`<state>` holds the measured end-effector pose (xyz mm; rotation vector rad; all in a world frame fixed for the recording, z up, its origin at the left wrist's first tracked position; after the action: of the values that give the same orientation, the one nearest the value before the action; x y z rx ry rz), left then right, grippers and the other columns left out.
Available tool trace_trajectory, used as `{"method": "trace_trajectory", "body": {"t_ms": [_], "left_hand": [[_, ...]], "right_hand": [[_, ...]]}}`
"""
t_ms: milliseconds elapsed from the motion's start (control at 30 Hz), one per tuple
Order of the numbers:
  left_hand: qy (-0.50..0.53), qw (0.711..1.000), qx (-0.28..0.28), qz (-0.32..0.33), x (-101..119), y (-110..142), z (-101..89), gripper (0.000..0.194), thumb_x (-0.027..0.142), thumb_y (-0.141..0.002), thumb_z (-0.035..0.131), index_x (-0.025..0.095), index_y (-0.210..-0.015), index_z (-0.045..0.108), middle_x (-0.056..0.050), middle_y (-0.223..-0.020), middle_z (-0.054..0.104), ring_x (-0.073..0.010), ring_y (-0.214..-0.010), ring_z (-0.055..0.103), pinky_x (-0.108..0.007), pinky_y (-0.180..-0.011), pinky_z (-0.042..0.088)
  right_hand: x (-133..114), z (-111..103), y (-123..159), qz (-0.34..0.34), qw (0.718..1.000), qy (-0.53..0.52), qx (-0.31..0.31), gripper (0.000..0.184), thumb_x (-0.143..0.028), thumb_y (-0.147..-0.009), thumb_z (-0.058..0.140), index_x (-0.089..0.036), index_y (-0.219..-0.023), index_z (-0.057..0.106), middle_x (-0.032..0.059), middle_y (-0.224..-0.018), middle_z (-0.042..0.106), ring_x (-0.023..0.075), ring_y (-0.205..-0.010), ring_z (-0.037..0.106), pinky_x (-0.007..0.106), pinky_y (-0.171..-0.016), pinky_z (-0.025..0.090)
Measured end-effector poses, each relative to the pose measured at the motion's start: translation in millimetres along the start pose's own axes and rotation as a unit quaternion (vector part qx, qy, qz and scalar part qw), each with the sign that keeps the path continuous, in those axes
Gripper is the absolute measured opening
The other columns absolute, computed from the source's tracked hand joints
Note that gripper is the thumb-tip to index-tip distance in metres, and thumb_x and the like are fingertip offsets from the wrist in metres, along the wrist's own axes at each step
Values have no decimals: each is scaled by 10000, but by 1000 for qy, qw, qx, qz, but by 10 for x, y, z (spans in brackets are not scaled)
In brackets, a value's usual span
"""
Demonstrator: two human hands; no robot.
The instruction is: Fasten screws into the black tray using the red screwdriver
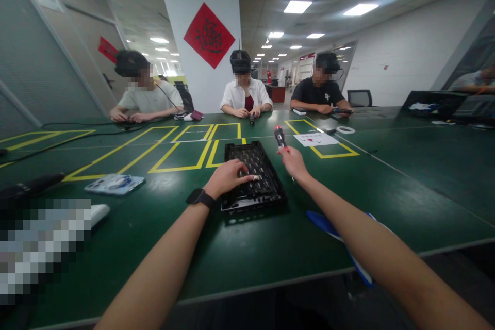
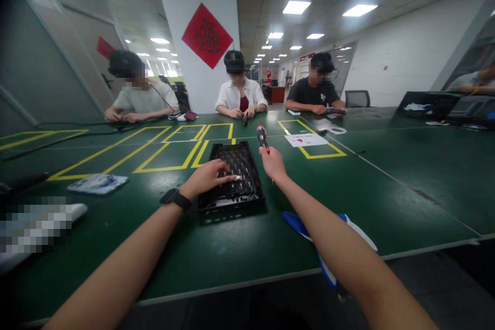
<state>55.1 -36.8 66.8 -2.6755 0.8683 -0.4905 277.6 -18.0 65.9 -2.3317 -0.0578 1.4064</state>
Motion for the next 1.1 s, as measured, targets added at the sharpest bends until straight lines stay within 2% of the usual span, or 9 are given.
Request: {"method": "trace_trajectory", "body": {"t_ms": [133, 400, 500, 600, 667, 733, 833, 967, 1100], "left_hand": [[22, 999, -41, -23, -150, -18, 130, 403, 498, -666, 626, 199, -933, 659, -55, -937, 594, -181, -853, 551, -276, -770, 423], [44, 998, -46, -20, -151, -25, 179, 272, 392, -700, 616, 197, -885, 657, -41, -881, 624, -167, -795, 561, -272, -733, 431], [64, 997, -45, -15, -104, -34, 159, 264, 344, -691, 628, 189, -903, 651, -40, -869, 632, -167, -786, 562, -271, -721, 433], [79, 996, -31, 1, -68, -34, 120, 261, 320, -685, 635, 187, -908, 662, -42, -867, 639, -169, -795, 565, -272, -730, 432], [99, 995, -14, 20, -58, -24, 98, 251, 318, -685, 641, 188, -897, 673, -40, -869, 644, -165, -808, 569, -271, -753, 430], [133, 990, 7, 39, -57, -9, 86, 251, 324, -689, 644, 187, -896, 678, -35, -869, 650, -158, -816, 575, -265, -769, 430], [181, 983, 25, 35, -65, 7, 80, 278, 341, -697, 644, 178, -921, 672, -38, -873, 655, -154, -818, 584, -259, -766, 437], [170, 985, 34, 16, -92, 4, 26, 360, 405, -670, 664, 176, -949, 656, -54, -916, 649, -181, -873, 578, -282, -802, 439], [88, 984, 141, -68, -323, 4, -36, 389, 406, -814, 476, 209, -1140, 557, -65, -1144, 570, -198, -1086, 494, -346, -956, 365]], "right_hand": [[207, -25, -13, 40, 968, 245, -47, 332, -465, -787, 458, -161, -744, 586, 92, -782, 629, 196, -732, 582, 266, -607, 387], [270, 35, 148, 31, 925, 367, -92, 336, -471, -764, 523, -169, -901, 577, 119, -899, 633, 247, -832, 606, 304, -647, 425], [205, -10, 146, 17, 927, 366, -82, 364, -491, -801, 475, -159, -907, 582, 132, -927, 616, 239, -843, 596, 318, -683, 430], [18, -8, 158, -89, 942, 320, -41, 372, -479, -840, 424, -164, -943, 590, 127, -988, 600, 226, -933, 557, 329, -779, 415], [-120, 66, 201, -175, 951, 243, -82, 337, -446, -844, 442, -177, -975, 597, 93, -982, 615, 198, -955, 543, 312, -826, 397], [-214, 174, 269, -213, 950, 161, -165, 318, -414, -833, 480, -185, -1020, 598, 62, -958, 636, 168, -907, 558, 289, -813, 400], [-258, 294, 365, -215, 939, 119, -239, 316, -399, -798, 537, -179, -1009, 621, 45, -898, 653, 149, -800, 568, 269, -735, 405], [-252, 302, 402, -208, 939, 134, -241, 240, -367, -779, 562, -162, -870, 647, 22, -751, 636, 125, -676, 537, 243, -642, 380], [-305, 275, 411, -224, 944, 91, -227, 199, -332, -767, 580, -156, -835, 642, 21, -781, 629, 126, -716, 536, 249, -679, 386]]}}
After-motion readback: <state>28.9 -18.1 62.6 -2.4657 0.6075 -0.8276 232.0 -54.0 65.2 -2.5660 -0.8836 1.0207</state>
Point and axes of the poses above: each hand's wrist, its own y-axis away from the middle knuckle, its own z-axis out of the palm, x = y × z, the point moved 2 cm from there along -y, towards the middle knuckle
